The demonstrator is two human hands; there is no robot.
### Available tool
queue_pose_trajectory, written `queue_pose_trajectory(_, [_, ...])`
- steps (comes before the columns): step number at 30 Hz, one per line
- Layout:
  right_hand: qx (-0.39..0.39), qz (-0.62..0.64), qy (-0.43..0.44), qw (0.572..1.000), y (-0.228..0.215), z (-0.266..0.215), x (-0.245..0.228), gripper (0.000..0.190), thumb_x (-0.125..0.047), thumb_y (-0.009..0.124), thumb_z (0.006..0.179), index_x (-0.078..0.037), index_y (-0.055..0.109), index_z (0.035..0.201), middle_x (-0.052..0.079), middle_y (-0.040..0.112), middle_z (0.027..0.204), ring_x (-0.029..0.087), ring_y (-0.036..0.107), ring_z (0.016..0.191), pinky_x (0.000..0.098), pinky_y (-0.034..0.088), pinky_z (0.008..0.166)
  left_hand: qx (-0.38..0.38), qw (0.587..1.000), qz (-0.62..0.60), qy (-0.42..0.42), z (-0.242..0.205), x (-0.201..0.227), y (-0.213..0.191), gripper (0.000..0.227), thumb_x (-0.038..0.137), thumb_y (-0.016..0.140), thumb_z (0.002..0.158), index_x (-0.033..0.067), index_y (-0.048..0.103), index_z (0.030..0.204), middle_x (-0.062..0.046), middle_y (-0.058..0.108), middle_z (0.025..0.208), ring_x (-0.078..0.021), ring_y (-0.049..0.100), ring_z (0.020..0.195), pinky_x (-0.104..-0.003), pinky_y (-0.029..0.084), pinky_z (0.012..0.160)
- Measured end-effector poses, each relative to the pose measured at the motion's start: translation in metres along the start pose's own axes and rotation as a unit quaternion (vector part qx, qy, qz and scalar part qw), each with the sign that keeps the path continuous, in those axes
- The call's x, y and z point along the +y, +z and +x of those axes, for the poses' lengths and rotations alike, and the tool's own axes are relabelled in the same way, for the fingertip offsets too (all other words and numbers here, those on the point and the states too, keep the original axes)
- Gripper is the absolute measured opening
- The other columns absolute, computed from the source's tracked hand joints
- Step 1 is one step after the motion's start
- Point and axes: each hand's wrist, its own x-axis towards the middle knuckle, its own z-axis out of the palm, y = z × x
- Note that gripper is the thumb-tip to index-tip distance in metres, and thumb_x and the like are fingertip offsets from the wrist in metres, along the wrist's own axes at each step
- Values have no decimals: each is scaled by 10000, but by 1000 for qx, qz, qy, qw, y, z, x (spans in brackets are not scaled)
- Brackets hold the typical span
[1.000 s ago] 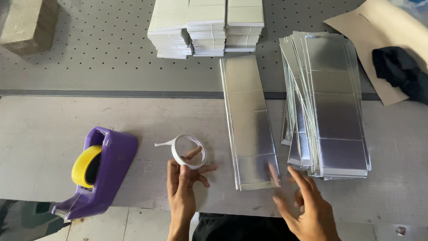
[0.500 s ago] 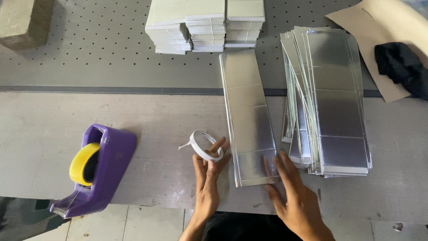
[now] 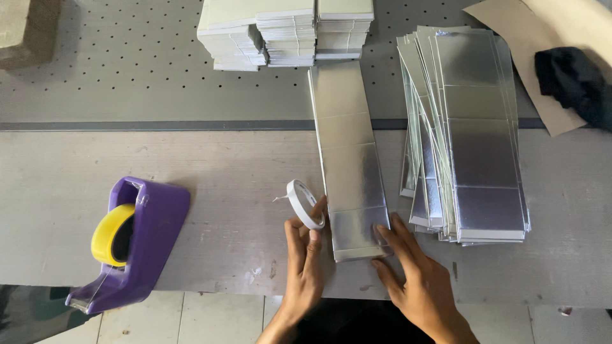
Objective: The person applies white tape to the edges of a silver rectangular box on a workbench. They smooth the tape down with their fingers, then pick up the finished box and place it on a stack before starting on the next one.
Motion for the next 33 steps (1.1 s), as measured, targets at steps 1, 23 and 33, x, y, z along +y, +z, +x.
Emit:
queue_pose_trajectory(1, [3, 4, 5, 1000, 0, -1, 1, 579, -256, 743, 866, -215, 570, 1417, 70, 536, 1569, 220, 745, 1125, 334, 635, 759, -11, 999, 4, 41, -1, -6, 1, 378, 303, 358, 1075, 43, 424, 1341, -177, 490, 1567, -257, 497, 1377, -388, 393, 1148])
queue_pose_trajectory(23, [34, 10, 31, 999, 15, -12, 4, 880, -374, 828, 812, -121, 403, 1539, 84, 724, 1322, 164, 738, 733, 316, 592, 664, -25, 988, 0, 150, -19, -13, 9, 409, 211, 322, 1117, -24, 334, 1451, -252, 399, 1569, -348, 374, 1512, -470, 308, 1269])
queue_pose_trajectory(33, [18, 91, 113, 989, 13, -16, -15, 990, -384, 916, 684, -136, 453, 1523, 33, 734, 1285, 207, 734, 938, 342, 563, 858, 25, 995, -42, 88, -15, -24, -3, 291, 304, 447, 1079, 54, 454, 1227, -215, 555, 1443, -307, 583, 1341, -429, 562, 1012])
